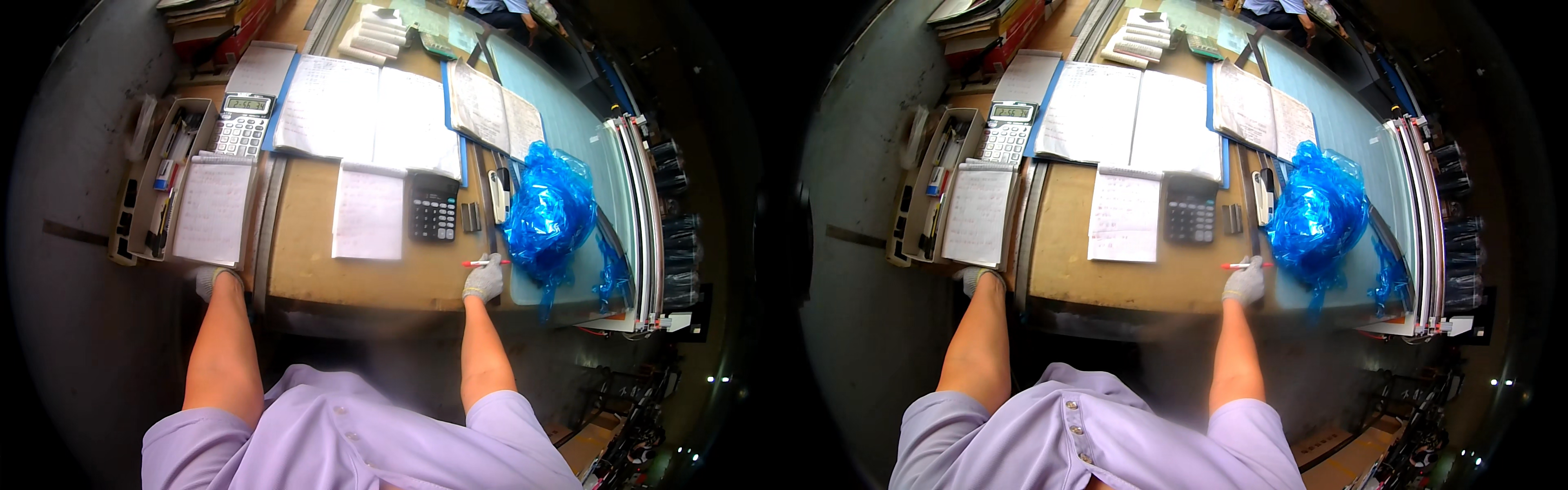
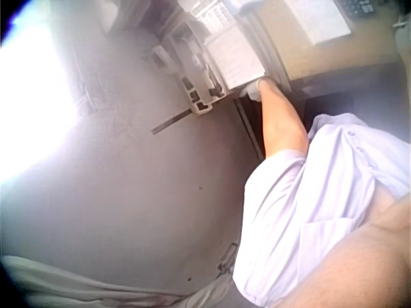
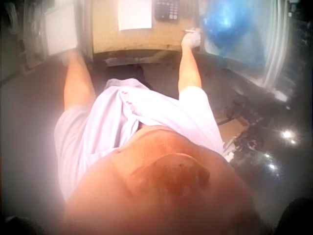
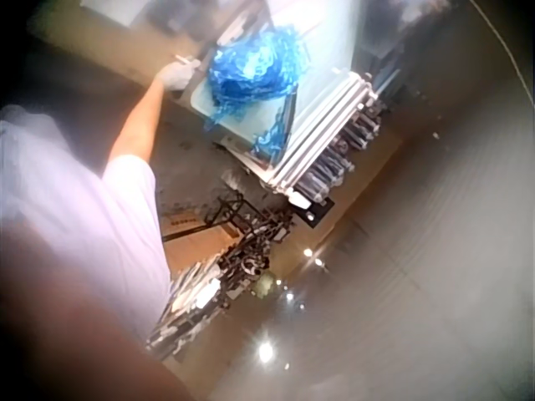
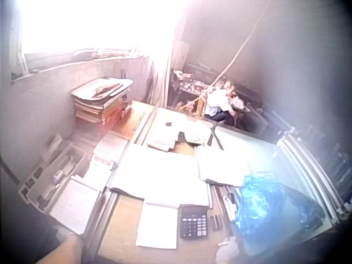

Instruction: The person writes on a small notepad with a red pen while seated at a cluttered desk. They occasionally pause to look at a calculator and other papers on the desk. The person wears grey gloves and a light purple shirt throughout the clip.

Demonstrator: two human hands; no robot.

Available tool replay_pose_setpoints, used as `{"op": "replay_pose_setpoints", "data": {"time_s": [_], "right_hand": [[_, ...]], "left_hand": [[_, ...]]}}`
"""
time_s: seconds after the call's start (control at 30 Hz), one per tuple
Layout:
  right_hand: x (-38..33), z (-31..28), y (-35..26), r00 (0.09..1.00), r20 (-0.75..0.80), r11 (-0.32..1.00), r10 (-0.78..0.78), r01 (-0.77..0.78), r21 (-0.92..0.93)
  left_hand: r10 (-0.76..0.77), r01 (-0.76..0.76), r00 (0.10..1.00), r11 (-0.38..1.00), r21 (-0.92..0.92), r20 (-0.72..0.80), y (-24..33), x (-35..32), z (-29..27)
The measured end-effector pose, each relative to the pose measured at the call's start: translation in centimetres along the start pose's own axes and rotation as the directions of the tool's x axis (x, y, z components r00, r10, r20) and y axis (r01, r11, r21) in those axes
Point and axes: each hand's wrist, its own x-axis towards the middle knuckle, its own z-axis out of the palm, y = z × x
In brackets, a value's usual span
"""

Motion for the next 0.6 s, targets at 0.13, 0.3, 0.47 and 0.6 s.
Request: {"op": "replay_pose_setpoints", "data": {"time_s": [0.13,0.3,0.47,0.6], "right_hand": [[0.06,0.03,0.12,1.0,-0.009,1.0,-0.002,0.002,0.01],[0.07,0.01,0.13,1.0,0.003,1.0,0.005,-0.005,0.029],[0.16,0.07,0.13,1.0,0.008,0.999,0.016,-0.016,0.039],[0.13,0.24,0.25,1.0,0.003,0.999,0.015,-0.015,0.039]], "left_hand": [[0.002,-0.002,1.0,1.0,0.005,0.007,-0.07,-0.15,0.1],[0.003,-0.003,1.0,1.0,0.007,0.017,-0.01,-0.16,-0.04],[0.002,-0.002,1.0,1.0,0.01,0.027,0.04,-0.31,0.11],[0.005,-0.005,1.0,1.0,0.012,0.029,0.21,0.01,-0.24]]}}
